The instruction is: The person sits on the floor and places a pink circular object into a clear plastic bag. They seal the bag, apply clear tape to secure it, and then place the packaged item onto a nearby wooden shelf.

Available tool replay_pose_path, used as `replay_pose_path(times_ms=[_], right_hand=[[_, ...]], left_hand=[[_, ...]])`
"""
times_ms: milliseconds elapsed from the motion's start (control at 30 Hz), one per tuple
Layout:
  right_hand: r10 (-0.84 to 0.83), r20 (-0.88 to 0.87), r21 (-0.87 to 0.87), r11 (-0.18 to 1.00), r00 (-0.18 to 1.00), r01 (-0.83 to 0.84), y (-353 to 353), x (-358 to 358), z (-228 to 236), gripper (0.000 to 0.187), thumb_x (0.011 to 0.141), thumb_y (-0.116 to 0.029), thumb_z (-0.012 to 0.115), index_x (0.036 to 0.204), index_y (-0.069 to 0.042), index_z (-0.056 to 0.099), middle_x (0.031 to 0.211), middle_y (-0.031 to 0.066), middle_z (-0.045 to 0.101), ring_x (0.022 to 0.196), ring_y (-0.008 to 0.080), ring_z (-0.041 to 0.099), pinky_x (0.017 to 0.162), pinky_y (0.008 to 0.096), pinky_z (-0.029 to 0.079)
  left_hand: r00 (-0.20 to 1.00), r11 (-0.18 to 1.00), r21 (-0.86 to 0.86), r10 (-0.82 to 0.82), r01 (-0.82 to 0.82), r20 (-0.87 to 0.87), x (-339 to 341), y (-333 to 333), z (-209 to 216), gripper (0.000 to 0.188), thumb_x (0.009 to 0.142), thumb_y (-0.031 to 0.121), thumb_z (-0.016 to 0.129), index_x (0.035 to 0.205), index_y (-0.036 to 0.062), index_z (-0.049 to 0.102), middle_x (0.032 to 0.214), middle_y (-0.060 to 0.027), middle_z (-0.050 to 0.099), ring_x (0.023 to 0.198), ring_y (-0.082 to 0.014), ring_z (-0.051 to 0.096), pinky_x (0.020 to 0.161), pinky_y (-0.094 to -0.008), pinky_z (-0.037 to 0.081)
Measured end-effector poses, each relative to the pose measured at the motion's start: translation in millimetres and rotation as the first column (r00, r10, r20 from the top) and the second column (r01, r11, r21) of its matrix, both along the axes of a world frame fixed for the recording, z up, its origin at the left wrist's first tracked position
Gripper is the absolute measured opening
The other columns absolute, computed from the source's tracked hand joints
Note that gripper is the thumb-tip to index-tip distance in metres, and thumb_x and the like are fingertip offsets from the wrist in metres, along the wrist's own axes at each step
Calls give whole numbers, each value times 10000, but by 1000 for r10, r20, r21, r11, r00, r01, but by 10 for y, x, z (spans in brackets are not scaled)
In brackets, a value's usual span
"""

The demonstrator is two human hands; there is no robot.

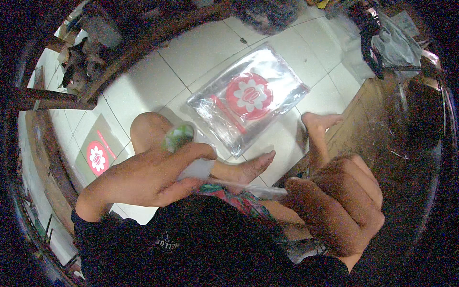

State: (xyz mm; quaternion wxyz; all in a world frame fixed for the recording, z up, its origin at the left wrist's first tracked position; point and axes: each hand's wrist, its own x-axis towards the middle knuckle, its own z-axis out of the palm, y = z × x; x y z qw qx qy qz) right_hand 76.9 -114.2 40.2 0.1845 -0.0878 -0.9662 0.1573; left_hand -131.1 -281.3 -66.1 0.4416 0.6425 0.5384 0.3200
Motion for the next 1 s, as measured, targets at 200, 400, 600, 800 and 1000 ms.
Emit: replay_pose_path(times_ms=[200,400,600,800,1000], right_hand=[[47,33,20,999,998,-48,122,-123,-143,305,504,-140,722,760,6,645,652,69,598,591,231,562,550,344,434],[-20,6,-33,999,1000,20,115,-77,-79,226,586,-130,727,749,4,647,675,95,611,614,257,577,563,351,441],[53,152,28,998,987,-58,485,-154,-132,98,723,-30,674,803,19,647,748,135,628,666,275,612,642,333,487],[-44,163,-98,993,986,61,992,-304,-447,128,824,-126,699,844,-1,683,827,117,698,753,242,674,699,328,513],[-43,275,-453,875,961,169,1824,-479,-782,139,886,-92,664,945,33,649,858,44,659,807,111,596,734,267,471]], left_hand=[[978,937,-282,197,-207,-64,46,-12,-79,516,912,152,590,1360,44,357,1128,-274,555,1069,-463,563,893,-497,453],[989,942,-305,148,-139,5,-29,-91,-82,552,899,125,586,1378,26,329,1112,-281,557,1015,-422,612,880,-490,466],[977,940,-273,213,-204,2,11,-95,-252,563,926,160,593,1402,48,313,1094,-252,593,977,-406,644,875,-463,483],[981,919,-355,192,-172,24,-40,-37,-311,589,951,170,581,1446,62,281,1057,-233,616,984,-376,655,873,-418,497],[947,911,-376,257,-171,192,-182,195,-504,626,971,317,552,1463,68,257,856,-238,674,823,-315,708,790,-396,522]])
